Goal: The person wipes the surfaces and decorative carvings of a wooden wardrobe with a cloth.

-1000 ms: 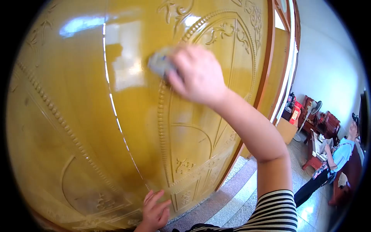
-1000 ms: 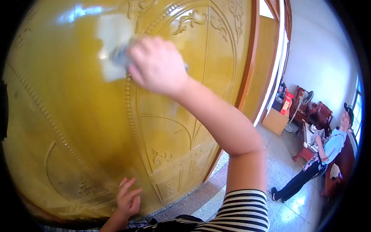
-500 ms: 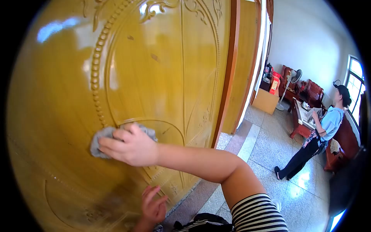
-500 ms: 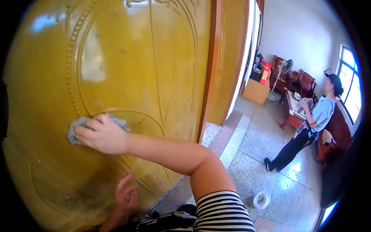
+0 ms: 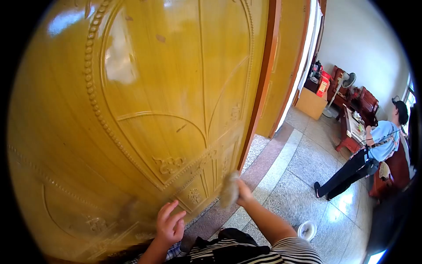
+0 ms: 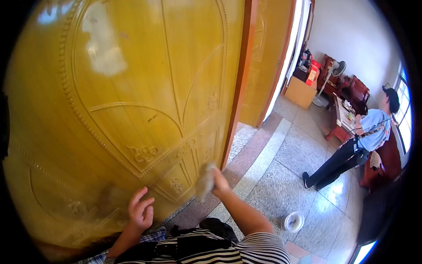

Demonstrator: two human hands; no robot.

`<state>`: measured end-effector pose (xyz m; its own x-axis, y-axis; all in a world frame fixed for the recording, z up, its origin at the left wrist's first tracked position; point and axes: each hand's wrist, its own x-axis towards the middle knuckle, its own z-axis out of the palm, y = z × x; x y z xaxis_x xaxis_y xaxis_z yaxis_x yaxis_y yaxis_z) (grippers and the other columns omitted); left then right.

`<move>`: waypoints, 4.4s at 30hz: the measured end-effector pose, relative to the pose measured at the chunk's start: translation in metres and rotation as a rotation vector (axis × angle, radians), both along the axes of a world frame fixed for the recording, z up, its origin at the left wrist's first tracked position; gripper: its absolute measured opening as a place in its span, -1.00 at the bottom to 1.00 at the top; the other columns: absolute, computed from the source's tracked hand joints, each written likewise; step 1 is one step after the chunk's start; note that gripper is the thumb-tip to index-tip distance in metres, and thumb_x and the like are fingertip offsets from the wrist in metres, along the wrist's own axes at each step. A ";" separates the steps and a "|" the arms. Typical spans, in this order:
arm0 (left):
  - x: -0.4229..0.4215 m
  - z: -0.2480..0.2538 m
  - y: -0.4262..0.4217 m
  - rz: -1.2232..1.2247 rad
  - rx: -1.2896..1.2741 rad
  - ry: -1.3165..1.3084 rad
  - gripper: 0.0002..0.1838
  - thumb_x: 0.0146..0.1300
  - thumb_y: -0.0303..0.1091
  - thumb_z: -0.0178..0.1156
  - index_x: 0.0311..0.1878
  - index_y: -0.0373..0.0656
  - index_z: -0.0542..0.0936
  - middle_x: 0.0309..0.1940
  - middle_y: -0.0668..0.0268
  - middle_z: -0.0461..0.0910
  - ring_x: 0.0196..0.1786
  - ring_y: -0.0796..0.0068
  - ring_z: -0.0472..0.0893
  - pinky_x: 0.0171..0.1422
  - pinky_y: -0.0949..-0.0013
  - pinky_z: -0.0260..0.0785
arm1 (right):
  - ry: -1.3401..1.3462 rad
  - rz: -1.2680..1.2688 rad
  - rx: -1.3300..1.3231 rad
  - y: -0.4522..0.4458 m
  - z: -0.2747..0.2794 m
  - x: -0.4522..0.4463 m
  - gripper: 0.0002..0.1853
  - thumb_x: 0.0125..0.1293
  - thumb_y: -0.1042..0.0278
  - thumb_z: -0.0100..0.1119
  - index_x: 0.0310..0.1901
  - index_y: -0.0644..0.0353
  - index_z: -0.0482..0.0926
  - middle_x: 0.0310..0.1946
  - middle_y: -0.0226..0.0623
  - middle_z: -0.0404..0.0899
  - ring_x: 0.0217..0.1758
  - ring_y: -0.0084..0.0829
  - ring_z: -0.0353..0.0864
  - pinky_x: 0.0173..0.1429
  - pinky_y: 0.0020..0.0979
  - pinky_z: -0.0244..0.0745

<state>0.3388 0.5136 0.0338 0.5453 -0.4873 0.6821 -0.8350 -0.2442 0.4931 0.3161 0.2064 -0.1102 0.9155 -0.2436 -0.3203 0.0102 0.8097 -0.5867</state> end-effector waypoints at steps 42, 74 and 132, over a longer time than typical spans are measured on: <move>0.070 0.039 -0.048 0.449 0.273 -0.480 -0.78 0.17 -0.47 0.00 -0.13 -0.19 0.53 0.26 -0.05 0.24 0.34 -0.04 0.21 0.42 -0.16 -0.13 | -0.543 -0.695 -0.523 -0.122 0.256 0.141 -0.47 0.35 0.27 -0.03 0.32 0.18 0.16 0.33 -0.10 0.10 0.36 -0.23 0.13 0.35 -0.31 0.10; 0.119 0.058 -0.021 0.847 0.566 -1.018 -0.65 0.23 -0.24 -0.06 0.02 -0.08 0.56 0.28 -0.10 0.23 0.39 -0.19 0.07 0.40 -0.21 -0.24 | -0.302 -1.380 -1.510 -0.123 0.306 0.247 -0.58 0.20 0.53 -0.06 0.14 0.24 0.38 0.22 0.11 0.18 0.27 0.06 0.15 0.33 -0.09 0.06; 0.117 0.029 -0.014 0.896 0.456 -0.972 -0.70 0.08 -0.30 0.08 -0.08 0.10 0.60 0.30 0.08 0.25 0.36 -0.13 0.11 0.40 -0.24 -0.23 | -1.041 -1.524 -1.718 -0.014 0.538 0.212 -0.69 0.21 0.40 0.02 0.01 0.12 0.49 0.10 -0.10 0.38 0.16 -0.07 0.32 0.23 -0.15 0.17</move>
<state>0.4558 0.4998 0.0623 0.1914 -0.5074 0.8402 -0.2689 -0.8504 -0.4522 0.5284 0.1920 0.4283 -0.3465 -0.0033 0.9381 0.4004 -0.9049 0.1447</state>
